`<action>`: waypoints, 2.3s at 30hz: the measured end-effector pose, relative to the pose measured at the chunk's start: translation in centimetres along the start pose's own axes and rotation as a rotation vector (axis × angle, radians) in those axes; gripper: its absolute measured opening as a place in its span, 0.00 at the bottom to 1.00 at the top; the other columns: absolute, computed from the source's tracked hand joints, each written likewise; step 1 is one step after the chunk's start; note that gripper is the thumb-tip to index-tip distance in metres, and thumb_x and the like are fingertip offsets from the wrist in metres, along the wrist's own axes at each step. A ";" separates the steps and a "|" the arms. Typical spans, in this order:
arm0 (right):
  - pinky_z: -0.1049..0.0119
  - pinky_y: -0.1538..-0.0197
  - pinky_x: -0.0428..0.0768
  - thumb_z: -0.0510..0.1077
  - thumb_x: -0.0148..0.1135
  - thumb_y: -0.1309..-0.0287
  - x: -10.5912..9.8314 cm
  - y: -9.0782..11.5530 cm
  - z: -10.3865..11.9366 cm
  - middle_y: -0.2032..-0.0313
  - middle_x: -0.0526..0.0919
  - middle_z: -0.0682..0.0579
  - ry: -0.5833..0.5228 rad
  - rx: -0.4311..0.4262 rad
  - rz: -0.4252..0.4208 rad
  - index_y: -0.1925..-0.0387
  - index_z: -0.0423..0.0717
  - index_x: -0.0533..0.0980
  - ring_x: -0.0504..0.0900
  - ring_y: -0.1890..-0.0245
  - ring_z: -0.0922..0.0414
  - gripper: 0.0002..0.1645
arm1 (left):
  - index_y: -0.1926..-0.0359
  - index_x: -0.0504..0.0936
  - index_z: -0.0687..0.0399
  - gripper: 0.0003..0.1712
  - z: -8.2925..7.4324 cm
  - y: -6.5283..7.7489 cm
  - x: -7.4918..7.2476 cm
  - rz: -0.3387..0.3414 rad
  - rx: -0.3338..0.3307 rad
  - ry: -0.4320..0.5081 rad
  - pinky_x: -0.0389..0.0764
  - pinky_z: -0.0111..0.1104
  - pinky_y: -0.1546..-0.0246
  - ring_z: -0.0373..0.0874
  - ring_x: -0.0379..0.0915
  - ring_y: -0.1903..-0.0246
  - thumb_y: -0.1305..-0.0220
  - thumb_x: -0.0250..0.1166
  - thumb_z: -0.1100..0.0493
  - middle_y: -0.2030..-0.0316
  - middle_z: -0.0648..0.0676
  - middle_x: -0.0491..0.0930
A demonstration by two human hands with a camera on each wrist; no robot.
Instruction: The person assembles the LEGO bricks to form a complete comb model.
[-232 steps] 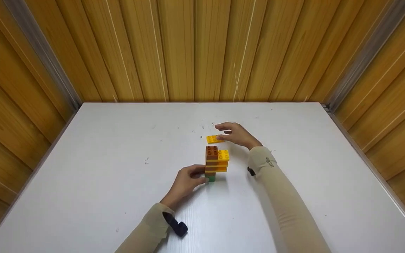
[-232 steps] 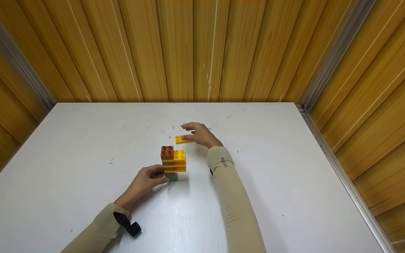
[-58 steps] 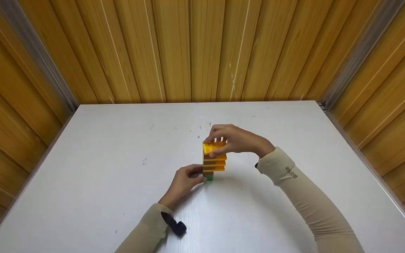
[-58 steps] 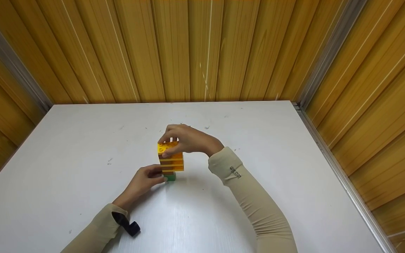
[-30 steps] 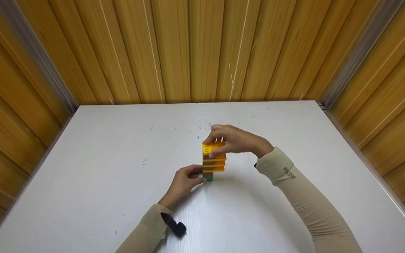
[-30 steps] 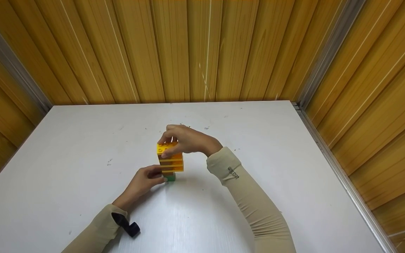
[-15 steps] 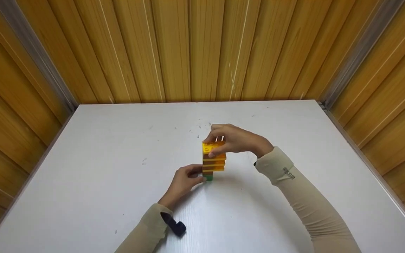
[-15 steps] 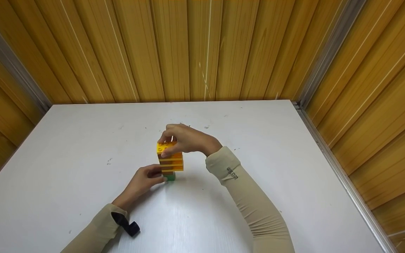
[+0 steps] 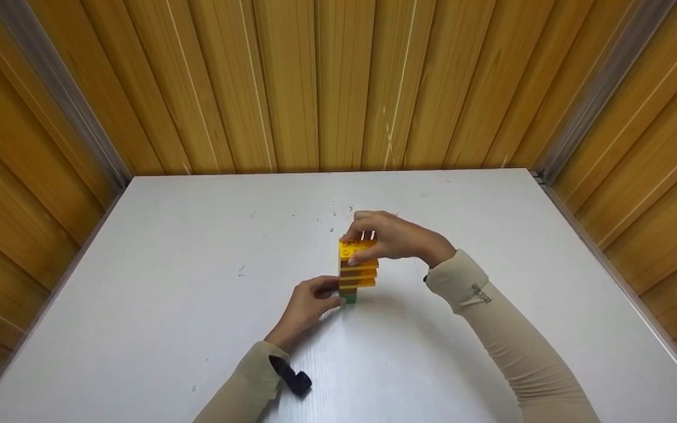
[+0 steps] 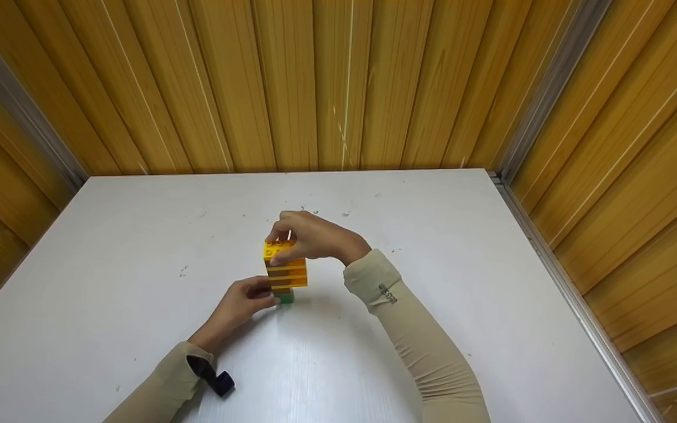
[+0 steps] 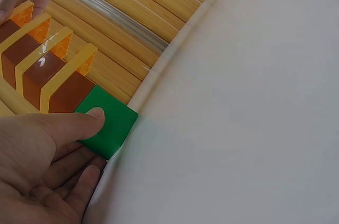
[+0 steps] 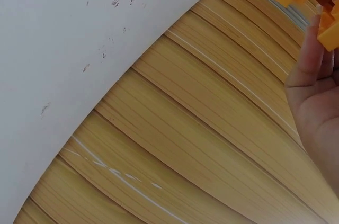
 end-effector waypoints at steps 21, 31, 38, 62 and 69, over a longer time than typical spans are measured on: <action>0.64 0.53 0.81 0.50 0.70 0.46 0.4 0.4 0.0 0.61 0.77 0.51 -0.011 -0.010 -0.034 0.50 0.46 0.81 0.79 0.57 0.56 0.23 | 0.44 0.79 0.54 0.23 0.1 0.1 -0.1 0.000 -0.019 0.004 0.77 0.37 0.43 0.47 0.78 0.47 0.43 0.67 0.64 0.48 0.54 0.82; 0.65 0.55 0.78 0.49 0.70 0.46 0.9 0.4 -0.3 0.60 0.78 0.51 -0.013 -0.074 -0.124 0.50 0.45 0.81 0.76 0.59 0.57 0.22 | 0.44 0.79 0.54 0.22 0.2 -0.1 -0.4 0.002 -0.010 -0.005 0.77 0.39 0.42 0.47 0.77 0.47 0.42 0.67 0.63 0.48 0.54 0.82; 0.63 0.53 0.77 0.51 0.71 0.48 1.6 0.8 -1.2 0.57 0.80 0.52 -0.129 -0.050 -0.206 0.49 0.48 0.81 0.76 0.58 0.57 0.24 | 0.45 0.79 0.56 0.22 0.2 -0.4 -0.4 0.001 0.001 0.007 0.77 0.39 0.42 0.50 0.77 0.47 0.42 0.67 0.64 0.49 0.57 0.82; 0.58 0.40 0.77 0.56 0.70 0.47 6.0 2.5 -7.7 0.41 0.74 0.50 -0.718 0.258 -0.345 0.33 0.57 0.65 0.74 0.42 0.48 0.41 | 0.43 0.78 0.56 0.24 -0.2 -1.2 -0.8 0.021 -0.061 0.034 0.75 0.43 0.40 0.49 0.77 0.47 0.42 0.68 0.60 0.48 0.55 0.82; 0.58 0.38 0.75 0.55 0.70 0.47 6.8 2.9 -8.8 0.40 0.74 0.52 -0.671 0.287 -0.327 0.34 0.55 0.66 0.74 0.42 0.52 0.40 | 0.43 0.79 0.56 0.25 -0.3 -1.4 -0.9 0.009 -0.048 0.041 0.77 0.41 0.43 0.48 0.78 0.49 0.42 0.69 0.57 0.49 0.55 0.82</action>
Point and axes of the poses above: each hand's wrist, its own y-axis away from the middle knuckle, its own x-axis out of the palm, z = x × y, the point moved 3 cm from there along -y, towards the middle knuckle
